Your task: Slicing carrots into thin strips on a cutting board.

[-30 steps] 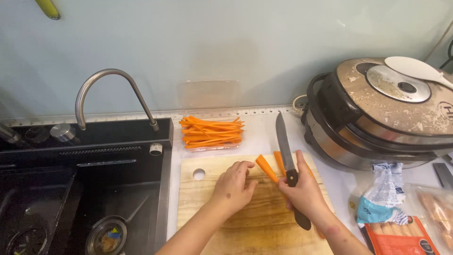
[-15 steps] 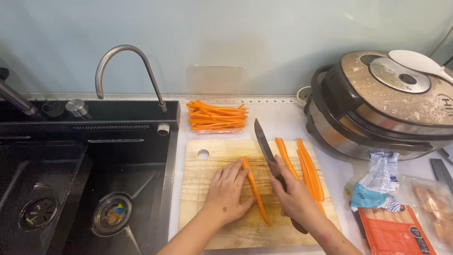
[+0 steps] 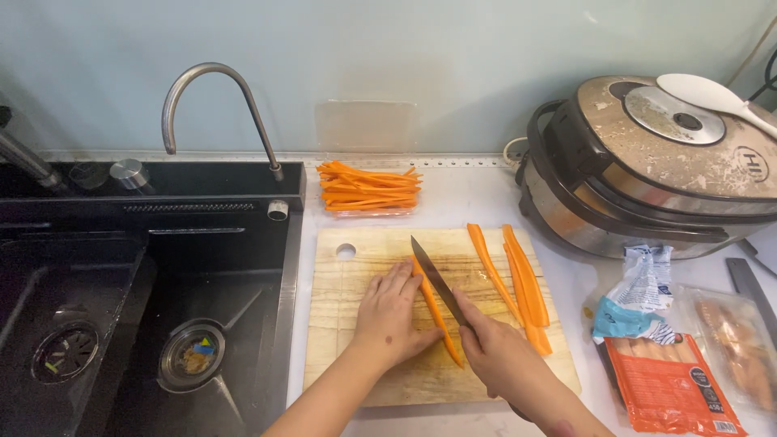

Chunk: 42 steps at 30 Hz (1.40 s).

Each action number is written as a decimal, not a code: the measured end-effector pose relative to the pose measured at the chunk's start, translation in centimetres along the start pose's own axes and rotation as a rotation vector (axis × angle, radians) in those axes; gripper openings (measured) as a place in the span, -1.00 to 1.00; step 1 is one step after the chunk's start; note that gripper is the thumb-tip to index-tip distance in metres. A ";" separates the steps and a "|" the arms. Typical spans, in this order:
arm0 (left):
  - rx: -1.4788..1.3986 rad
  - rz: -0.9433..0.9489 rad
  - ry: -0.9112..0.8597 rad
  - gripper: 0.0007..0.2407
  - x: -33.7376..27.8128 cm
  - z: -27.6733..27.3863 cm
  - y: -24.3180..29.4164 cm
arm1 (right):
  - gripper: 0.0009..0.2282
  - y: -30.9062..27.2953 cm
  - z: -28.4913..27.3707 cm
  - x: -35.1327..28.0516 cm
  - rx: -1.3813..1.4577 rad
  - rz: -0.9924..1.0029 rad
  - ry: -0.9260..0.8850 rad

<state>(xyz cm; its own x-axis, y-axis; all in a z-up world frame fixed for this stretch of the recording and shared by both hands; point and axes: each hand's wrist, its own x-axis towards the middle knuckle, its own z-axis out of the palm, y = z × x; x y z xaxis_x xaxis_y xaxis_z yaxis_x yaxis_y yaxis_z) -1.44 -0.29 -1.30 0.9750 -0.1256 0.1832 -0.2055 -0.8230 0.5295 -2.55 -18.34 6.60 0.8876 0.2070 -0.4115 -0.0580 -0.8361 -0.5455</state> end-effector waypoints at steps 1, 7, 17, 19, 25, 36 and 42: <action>0.001 0.000 0.001 -0.21 0.0 0.1 0.0 | -0.45 -0.1 0.0 0.0 0.000 -0.001 0.000; 0.011 -0.049 -0.060 -0.15 0.3 0.1 0.2 | -0.44 -1.1 -0.4 0.5 -0.150 0.011 -0.050; -0.020 -0.089 -0.099 -0.11 0.2 0.4 0.2 | -0.44 -5.3 -3.2 -0.6 -0.254 0.038 -0.180; -0.028 -0.096 -0.101 -0.11 0.1 0.1 0.3 | -0.43 -5.1 -3.5 -1.1 -0.249 0.075 -0.209; 0.012 -0.107 -0.111 -0.09 0.4 0.8 0.2 | -0.42 -3.0 -4.2 -2.8 -0.307 0.106 -0.294; 0.055 -0.123 -0.151 -0.08 0.8 1.5 -0.1 | -0.41 -1.8 -5.5 -7.8 -0.442 0.195 -0.396; 0.058 -0.111 -0.141 -0.07 0.6 1.5 -0.2 | -0.36 1.4 -6.7 -9.6 -0.579 0.296 -0.521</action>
<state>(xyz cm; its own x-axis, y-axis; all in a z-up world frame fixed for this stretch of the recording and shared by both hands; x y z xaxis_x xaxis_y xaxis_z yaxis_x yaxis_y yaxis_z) -0.65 -1.04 -2.55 0.9944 -0.1054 0.0065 -0.0949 -0.8660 0.4910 -8.12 -24.94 14.71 0.5392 0.0273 -0.8417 0.1149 -0.9925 0.0413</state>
